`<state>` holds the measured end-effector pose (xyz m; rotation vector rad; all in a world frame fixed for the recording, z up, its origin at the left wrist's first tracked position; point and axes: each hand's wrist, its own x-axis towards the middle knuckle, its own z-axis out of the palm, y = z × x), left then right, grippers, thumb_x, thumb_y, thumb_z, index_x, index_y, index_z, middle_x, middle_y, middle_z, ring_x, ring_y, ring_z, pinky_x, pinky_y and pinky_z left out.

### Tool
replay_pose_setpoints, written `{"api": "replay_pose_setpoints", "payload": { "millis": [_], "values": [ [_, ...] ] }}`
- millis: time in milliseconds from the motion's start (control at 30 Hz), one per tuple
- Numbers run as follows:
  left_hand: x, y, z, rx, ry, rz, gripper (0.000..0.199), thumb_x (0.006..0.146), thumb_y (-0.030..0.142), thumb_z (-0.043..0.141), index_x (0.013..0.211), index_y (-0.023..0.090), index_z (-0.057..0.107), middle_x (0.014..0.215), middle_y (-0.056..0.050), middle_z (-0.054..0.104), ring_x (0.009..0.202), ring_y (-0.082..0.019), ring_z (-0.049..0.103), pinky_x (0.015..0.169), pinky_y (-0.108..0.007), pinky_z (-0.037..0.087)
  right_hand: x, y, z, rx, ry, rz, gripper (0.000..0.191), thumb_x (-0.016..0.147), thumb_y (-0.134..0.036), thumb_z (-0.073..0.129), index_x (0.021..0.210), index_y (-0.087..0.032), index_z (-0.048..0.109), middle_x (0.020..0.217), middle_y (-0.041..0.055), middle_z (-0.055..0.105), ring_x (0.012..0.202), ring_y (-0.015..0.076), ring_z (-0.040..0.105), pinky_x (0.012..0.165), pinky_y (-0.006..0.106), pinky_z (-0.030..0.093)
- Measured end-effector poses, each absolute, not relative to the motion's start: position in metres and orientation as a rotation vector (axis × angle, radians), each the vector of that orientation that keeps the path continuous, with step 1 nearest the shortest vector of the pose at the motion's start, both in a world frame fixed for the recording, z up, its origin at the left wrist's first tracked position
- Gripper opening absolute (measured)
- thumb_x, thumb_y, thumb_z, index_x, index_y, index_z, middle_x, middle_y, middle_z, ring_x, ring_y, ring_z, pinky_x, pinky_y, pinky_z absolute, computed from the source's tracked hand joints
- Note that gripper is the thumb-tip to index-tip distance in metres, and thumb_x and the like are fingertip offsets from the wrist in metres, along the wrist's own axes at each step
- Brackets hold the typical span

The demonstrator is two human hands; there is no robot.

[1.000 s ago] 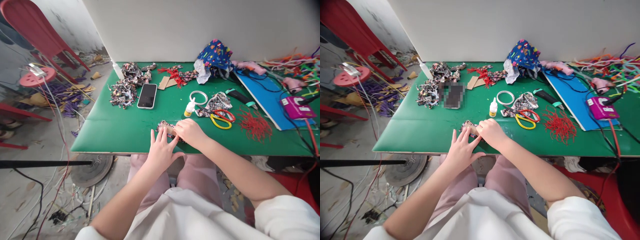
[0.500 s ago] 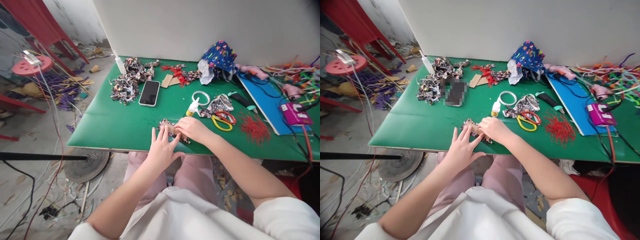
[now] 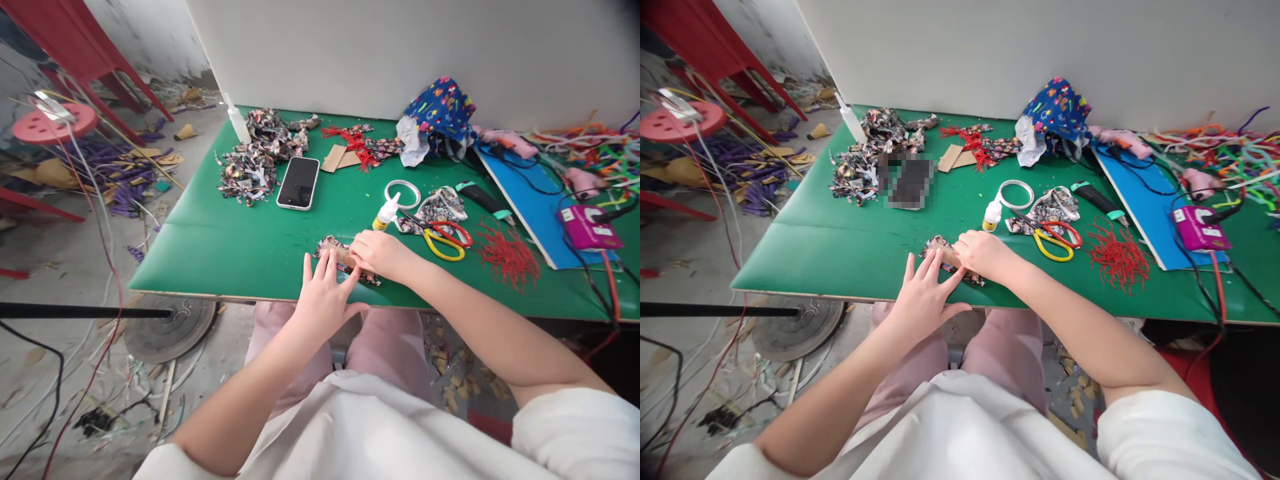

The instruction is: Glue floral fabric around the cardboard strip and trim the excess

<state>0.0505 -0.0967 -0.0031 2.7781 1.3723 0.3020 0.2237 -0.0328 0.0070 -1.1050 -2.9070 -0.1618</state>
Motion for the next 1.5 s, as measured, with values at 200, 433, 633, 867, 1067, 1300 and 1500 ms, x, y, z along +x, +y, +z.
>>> {"api": "replay_pose_setpoints", "payload": {
  "millis": [200,433,633,867,1067,1300,1500],
  "values": [
    [0.05,-0.097,-0.003,2.78,1.366,0.312,0.066,0.074,0.063,0.046,0.129,0.026,0.042,0.134,-0.022,0.037,0.127,-0.038,0.029,0.099,-0.063,0.015,0.224,-0.03,0.004,-1.168,-2.789,0.035,0.015,0.082,-0.017,0.043,0.079,-0.014,0.057,0.078,0.0066,0.058,0.077,0.0175,0.048,0.07,0.028,0.035],
    [0.049,-0.097,-0.002,2.78,1.365,0.292,0.066,0.076,0.064,0.044,0.129,0.025,0.041,0.133,-0.022,0.039,0.126,-0.037,0.031,0.099,-0.063,0.015,0.226,-0.027,-0.001,-1.208,-2.675,0.267,0.011,0.08,-0.018,0.047,0.077,-0.014,0.056,0.077,0.007,0.059,0.077,0.0182,0.048,0.072,0.03,0.038],
    [0.049,-0.097,-0.002,2.78,1.372,0.281,0.065,0.076,0.064,0.043,0.129,0.027,0.041,0.134,-0.022,0.038,0.126,-0.036,0.031,0.099,-0.063,0.015,0.231,-0.027,0.003,-1.224,-2.546,0.452,0.012,0.082,-0.019,0.048,0.078,-0.015,0.059,0.08,0.0063,0.061,0.078,0.0177,0.051,0.073,0.031,0.041],
    [0.05,-0.097,-0.002,2.766,1.372,0.297,0.067,0.075,0.064,0.045,0.13,0.026,0.04,0.134,-0.021,0.038,0.127,-0.037,0.03,0.1,-0.063,0.014,0.238,-0.032,-0.001,-1.211,-2.44,0.525,0.016,0.08,-0.027,0.057,0.09,-0.018,0.065,0.088,0.0049,0.064,0.085,0.0178,0.053,0.08,0.033,0.042],
    [0.049,-0.097,-0.003,2.765,1.361,0.29,0.067,0.075,0.064,0.044,0.13,0.026,0.04,0.135,-0.022,0.037,0.127,-0.037,0.03,0.099,-0.063,0.014,0.231,-0.035,-0.006,-1.217,-2.451,0.369,0.012,0.081,-0.021,0.054,0.079,-0.017,0.065,0.08,0.0045,0.064,0.079,0.0166,0.052,0.075,0.031,0.041],
    [0.049,-0.097,-0.004,2.762,1.358,0.285,0.066,0.075,0.064,0.044,0.129,0.025,0.042,0.137,-0.023,0.033,0.128,-0.037,0.027,0.099,-0.063,0.014,0.225,-0.031,-0.007,-1.162,-2.599,0.139,0.012,0.083,-0.019,0.048,0.076,-0.015,0.058,0.077,0.0056,0.059,0.078,0.0178,0.047,0.07,0.03,0.036],
    [0.05,-0.097,-0.004,2.757,1.36,0.287,0.066,0.076,0.064,0.043,0.13,0.026,0.041,0.138,-0.022,0.033,0.129,-0.037,0.027,0.1,-0.062,0.015,0.22,-0.028,-0.011,-1.164,-2.588,0.134,0.011,0.083,-0.017,0.046,0.077,-0.016,0.055,0.078,0.006,0.057,0.078,0.0184,0.045,0.071,0.031,0.034]
  ]
}}
